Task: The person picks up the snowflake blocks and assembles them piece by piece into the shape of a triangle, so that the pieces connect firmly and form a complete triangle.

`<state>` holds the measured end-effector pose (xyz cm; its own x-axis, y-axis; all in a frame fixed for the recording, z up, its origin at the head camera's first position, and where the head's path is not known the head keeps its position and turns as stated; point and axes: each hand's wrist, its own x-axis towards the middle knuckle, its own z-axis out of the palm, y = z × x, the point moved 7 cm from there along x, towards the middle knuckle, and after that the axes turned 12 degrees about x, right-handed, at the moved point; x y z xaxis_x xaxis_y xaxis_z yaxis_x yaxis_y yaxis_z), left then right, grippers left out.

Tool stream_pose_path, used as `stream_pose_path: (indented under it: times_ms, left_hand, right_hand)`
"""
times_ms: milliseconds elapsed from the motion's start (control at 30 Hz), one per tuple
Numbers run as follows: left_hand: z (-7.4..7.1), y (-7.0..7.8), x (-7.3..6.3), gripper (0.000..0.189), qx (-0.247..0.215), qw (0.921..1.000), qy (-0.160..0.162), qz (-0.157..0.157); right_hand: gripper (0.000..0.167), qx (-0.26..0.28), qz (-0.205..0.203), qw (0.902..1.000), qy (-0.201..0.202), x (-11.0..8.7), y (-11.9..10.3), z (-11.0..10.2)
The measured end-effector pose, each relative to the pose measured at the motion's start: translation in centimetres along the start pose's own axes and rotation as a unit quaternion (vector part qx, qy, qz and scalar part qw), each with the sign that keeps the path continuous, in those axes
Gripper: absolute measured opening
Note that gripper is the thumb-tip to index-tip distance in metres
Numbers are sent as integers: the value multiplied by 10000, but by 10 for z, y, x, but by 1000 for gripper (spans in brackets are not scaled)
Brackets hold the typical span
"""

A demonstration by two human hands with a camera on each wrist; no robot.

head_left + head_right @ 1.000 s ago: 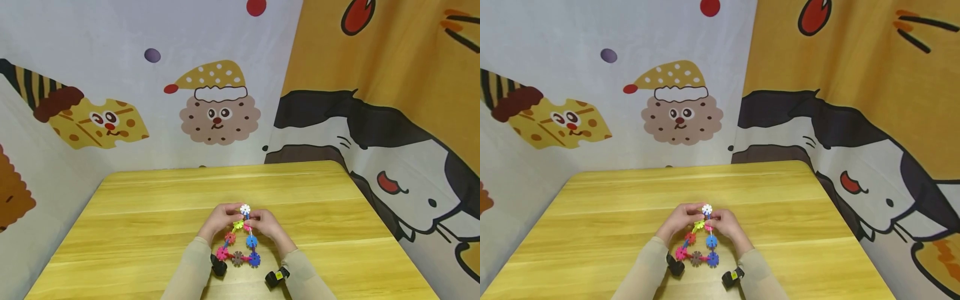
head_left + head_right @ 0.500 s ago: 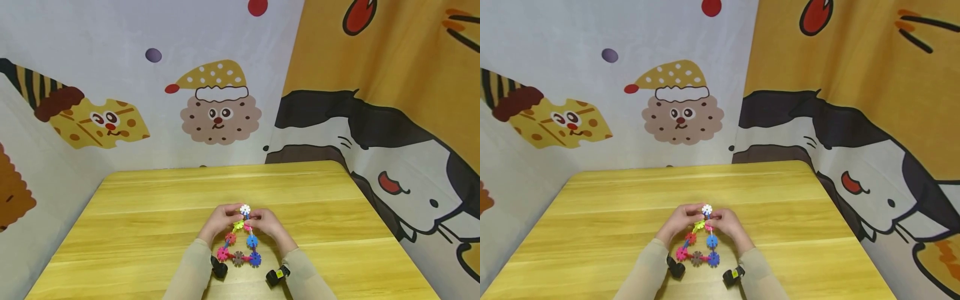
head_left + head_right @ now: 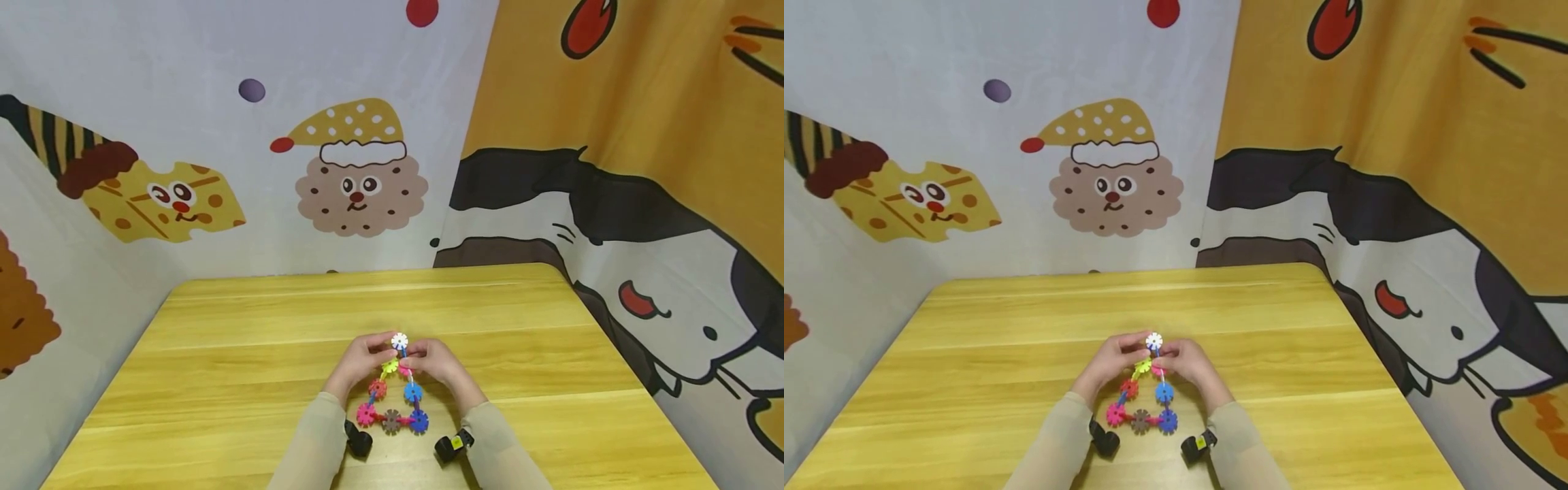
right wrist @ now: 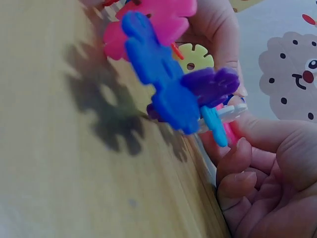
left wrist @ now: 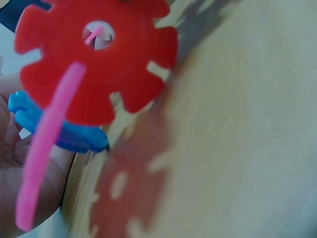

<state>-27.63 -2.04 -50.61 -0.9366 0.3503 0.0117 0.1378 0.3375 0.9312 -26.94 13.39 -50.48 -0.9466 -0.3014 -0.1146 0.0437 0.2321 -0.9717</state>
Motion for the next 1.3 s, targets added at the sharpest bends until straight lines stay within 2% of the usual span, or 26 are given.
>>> stream_pose_path:
  times_ms: [233, 467, 567, 800, 1000, 1300]
  left_hand:
    - [0, 2, -2, 42, -72, 10000, 10, 45]
    - [0, 3, -2, 42, 35, 9999, -96, -12]
    - [1, 1, -2, 42, 52, 9999, -99, 19]
    - [0, -4, 1, 43, -292, 9995, -106, -68]
    - [-8, -4, 4, 43, -113, 9996, 129, -227]
    - [-19, -6, 7, 43, 204, 9974, 473, -505]
  right_hand:
    - [31, 191, 13, 9998, 40, -1, -1, 0]
    - [24, 3, -216, 9995, 248, -1, -2, -1]
    - [24, 48, -179, 9995, 242, -1, 0, -1]
    - [31, 295, 13, 9994, 159, 1, 5, -3]
    - [28, 555, 119, 9980, 280, 3, 9, -5]
    - [18, 396, 218, 9960, 768, 9, 5, -2]
